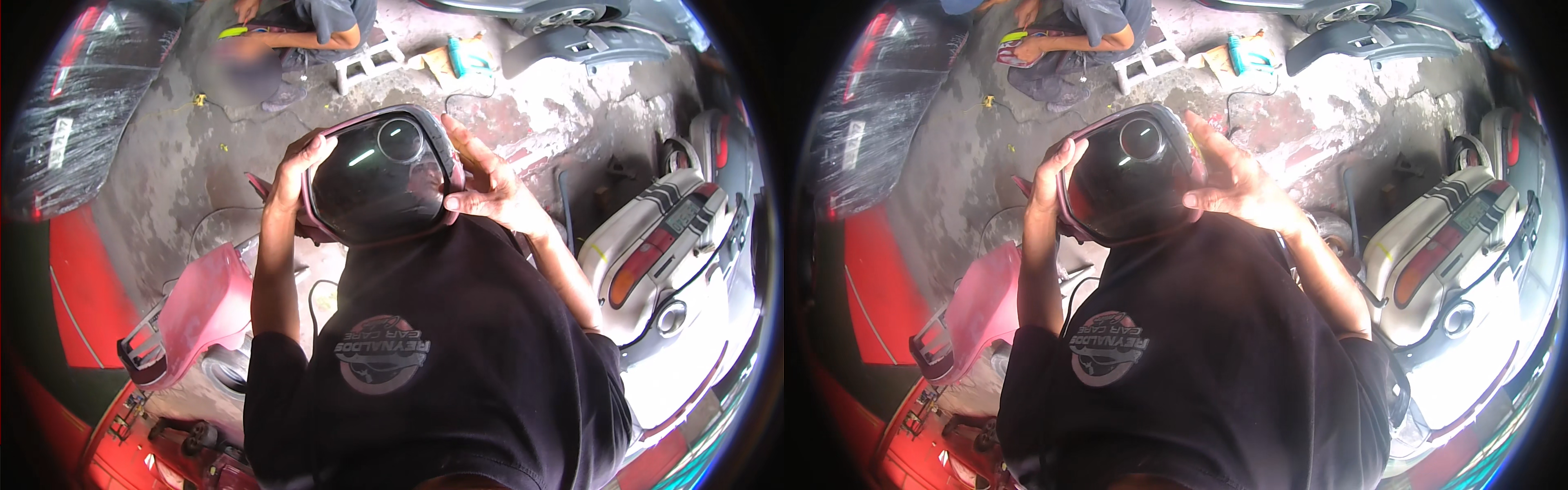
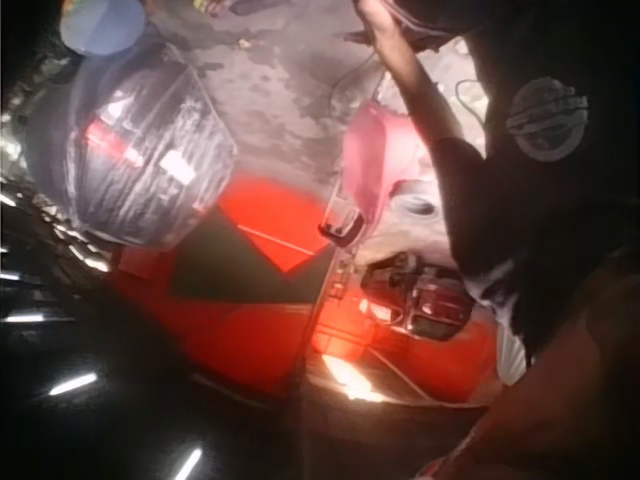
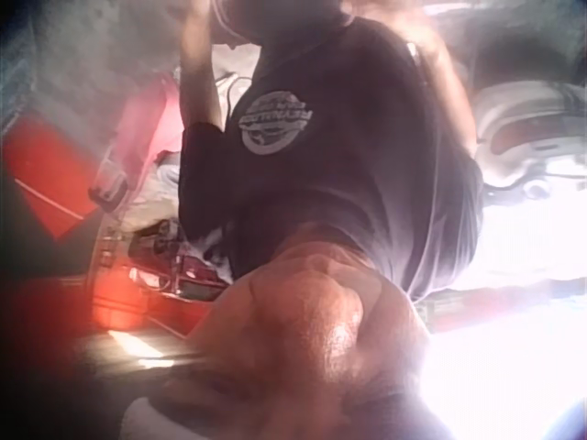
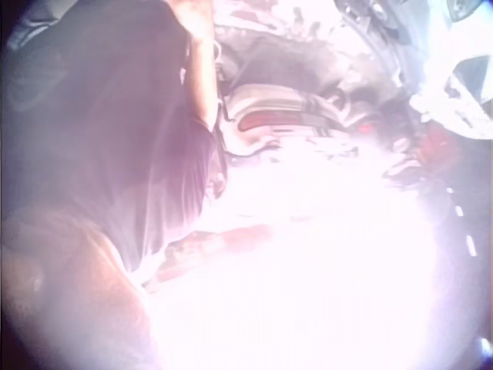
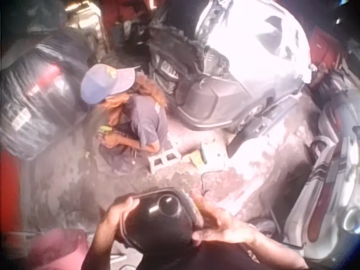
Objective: The person cleans a car side mirror by wiping it with a cloth and applying heat with a hairdryer. They then use a broom to dust a car bumper and later apply a substance from a tube onto a small card.
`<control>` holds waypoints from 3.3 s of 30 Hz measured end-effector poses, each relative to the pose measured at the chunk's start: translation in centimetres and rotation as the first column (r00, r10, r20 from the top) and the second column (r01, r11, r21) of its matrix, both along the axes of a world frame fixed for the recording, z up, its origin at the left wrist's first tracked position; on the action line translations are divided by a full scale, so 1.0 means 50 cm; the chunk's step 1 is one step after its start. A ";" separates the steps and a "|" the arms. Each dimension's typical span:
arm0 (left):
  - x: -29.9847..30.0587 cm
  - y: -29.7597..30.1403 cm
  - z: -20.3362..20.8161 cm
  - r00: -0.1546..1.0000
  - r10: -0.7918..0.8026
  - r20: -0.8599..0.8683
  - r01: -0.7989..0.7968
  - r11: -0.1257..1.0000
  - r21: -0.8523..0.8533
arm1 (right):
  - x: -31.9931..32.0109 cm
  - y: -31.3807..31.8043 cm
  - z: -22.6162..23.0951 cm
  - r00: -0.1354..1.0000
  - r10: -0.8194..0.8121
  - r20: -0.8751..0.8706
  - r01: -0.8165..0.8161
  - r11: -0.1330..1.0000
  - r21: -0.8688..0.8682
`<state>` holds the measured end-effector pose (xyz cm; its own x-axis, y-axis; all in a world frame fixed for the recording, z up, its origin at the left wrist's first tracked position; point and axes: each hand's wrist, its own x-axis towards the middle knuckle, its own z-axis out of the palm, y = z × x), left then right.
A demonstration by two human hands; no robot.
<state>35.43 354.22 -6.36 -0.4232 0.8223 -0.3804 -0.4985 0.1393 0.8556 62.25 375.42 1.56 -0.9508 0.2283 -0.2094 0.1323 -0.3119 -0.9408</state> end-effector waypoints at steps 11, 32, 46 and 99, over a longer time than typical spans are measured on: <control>0.012 -0.001 0.064 0.998 -0.045 -0.051 0.047 0.998 0.038 | -0.042 0.027 0.016 0.998 -0.032 0.048 0.009 0.905 0.425; 0.027 -0.041 0.037 0.996 0.085 0.016 -0.085 0.996 -0.028 | 0.031 0.009 0.005 0.974 0.097 0.203 -0.118 0.989 0.092; 0.003 -0.046 0.029 0.997 -0.071 -0.021 0.068 0.992 -0.106 | 0.049 -0.014 -0.036 0.973 -0.124 0.193 0.120 0.992 0.034; 0.181 0.170 -0.122 0.971 -0.223 -0.086 0.214 0.971 -0.105 | 0.330 -0.077 -0.170 0.849 -0.521 0.085 0.513 0.774 -0.373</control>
